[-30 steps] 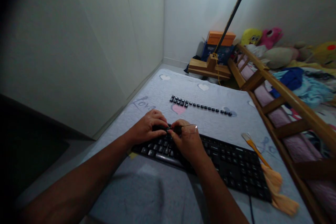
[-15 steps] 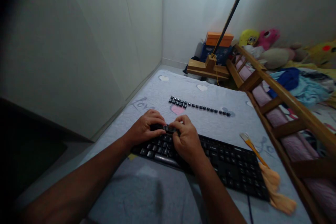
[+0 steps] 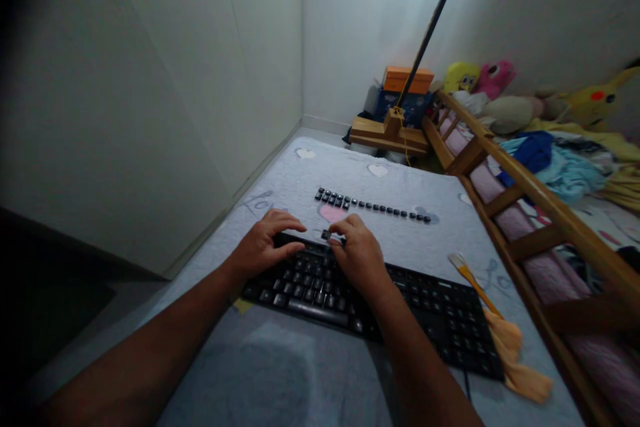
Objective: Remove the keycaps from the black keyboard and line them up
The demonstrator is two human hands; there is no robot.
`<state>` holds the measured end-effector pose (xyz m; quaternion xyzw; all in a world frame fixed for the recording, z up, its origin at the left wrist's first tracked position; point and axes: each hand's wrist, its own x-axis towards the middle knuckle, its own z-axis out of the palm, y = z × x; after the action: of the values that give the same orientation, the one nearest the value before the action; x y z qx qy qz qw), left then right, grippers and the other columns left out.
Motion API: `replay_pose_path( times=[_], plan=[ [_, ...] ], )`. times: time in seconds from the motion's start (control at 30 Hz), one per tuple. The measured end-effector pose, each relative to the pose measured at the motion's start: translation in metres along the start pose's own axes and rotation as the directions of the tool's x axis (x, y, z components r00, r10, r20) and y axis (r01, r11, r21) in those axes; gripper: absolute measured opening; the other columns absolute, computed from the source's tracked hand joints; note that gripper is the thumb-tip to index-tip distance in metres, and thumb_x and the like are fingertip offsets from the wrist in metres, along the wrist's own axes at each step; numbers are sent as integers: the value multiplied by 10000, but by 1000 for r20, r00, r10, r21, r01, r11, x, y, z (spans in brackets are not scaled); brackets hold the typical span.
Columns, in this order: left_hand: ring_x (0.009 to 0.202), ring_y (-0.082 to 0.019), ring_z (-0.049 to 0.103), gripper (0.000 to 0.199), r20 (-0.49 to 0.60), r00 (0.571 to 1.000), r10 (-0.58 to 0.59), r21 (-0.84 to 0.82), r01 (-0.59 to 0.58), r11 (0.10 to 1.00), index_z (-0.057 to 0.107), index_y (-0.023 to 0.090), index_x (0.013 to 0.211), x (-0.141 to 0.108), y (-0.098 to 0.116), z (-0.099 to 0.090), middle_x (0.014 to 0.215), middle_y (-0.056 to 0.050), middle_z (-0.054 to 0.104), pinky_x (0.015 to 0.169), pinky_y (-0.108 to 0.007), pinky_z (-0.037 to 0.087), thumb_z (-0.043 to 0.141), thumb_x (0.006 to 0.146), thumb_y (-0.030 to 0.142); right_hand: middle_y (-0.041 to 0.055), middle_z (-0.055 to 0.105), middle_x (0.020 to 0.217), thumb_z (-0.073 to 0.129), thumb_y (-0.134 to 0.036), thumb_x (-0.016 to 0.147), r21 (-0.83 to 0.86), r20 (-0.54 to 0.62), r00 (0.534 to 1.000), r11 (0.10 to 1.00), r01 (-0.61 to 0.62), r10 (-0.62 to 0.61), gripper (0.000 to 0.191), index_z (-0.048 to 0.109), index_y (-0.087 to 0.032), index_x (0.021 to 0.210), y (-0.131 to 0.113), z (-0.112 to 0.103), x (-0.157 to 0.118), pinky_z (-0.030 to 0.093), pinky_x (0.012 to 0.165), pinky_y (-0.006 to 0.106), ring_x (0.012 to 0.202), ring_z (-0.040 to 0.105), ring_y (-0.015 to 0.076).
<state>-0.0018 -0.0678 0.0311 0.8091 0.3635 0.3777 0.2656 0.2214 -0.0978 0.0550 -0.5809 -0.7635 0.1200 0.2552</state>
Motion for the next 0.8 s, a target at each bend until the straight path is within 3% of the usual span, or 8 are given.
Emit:
replay_pose_path(
  times=[0.1,0.17,0.3,0.8],
  plan=[
    [1028,-221,556,196,-80,994,-76,17,77,997,687,213,966,1,-10,-4,1005,-44,681,966,-404,401,645,815,330,47,619,869,612,-172,807,-127,-79,986,979,-159,150,163,697,-172,946,31,-6,22,443,775,284,803,590,169],
    [1029,-222,566,183,-110,986,-124,11,126,992,688,212,947,2,-17,-4,1006,-40,682,971,-404,402,621,823,329,53,654,898,610,-189,810,-207,-52,966,943,-260,255,203,708,-175,988,51,-8,38,432,796,271,831,604,169],
    [1023,-224,577,190,-109,978,-177,13,179,984,687,211,937,2,-25,-2,1007,-36,685,982,-406,400,614,811,334,35,703,831,615,-194,789,-240,-11,949,920,-310,317,231,728,-196,991,74,-3,60,427,731,244,755,623,157],
    [1009,-222,586,168,-67,978,-195,22,197,980,690,210,918,1,-28,2,986,-38,689,983,-412,407,611,808,310,68,738,923,587,-217,792,-302,4,921,878,-371,390,247,732,-228,991,79,15,71,433,750,259,865,656,199]
  ],
)
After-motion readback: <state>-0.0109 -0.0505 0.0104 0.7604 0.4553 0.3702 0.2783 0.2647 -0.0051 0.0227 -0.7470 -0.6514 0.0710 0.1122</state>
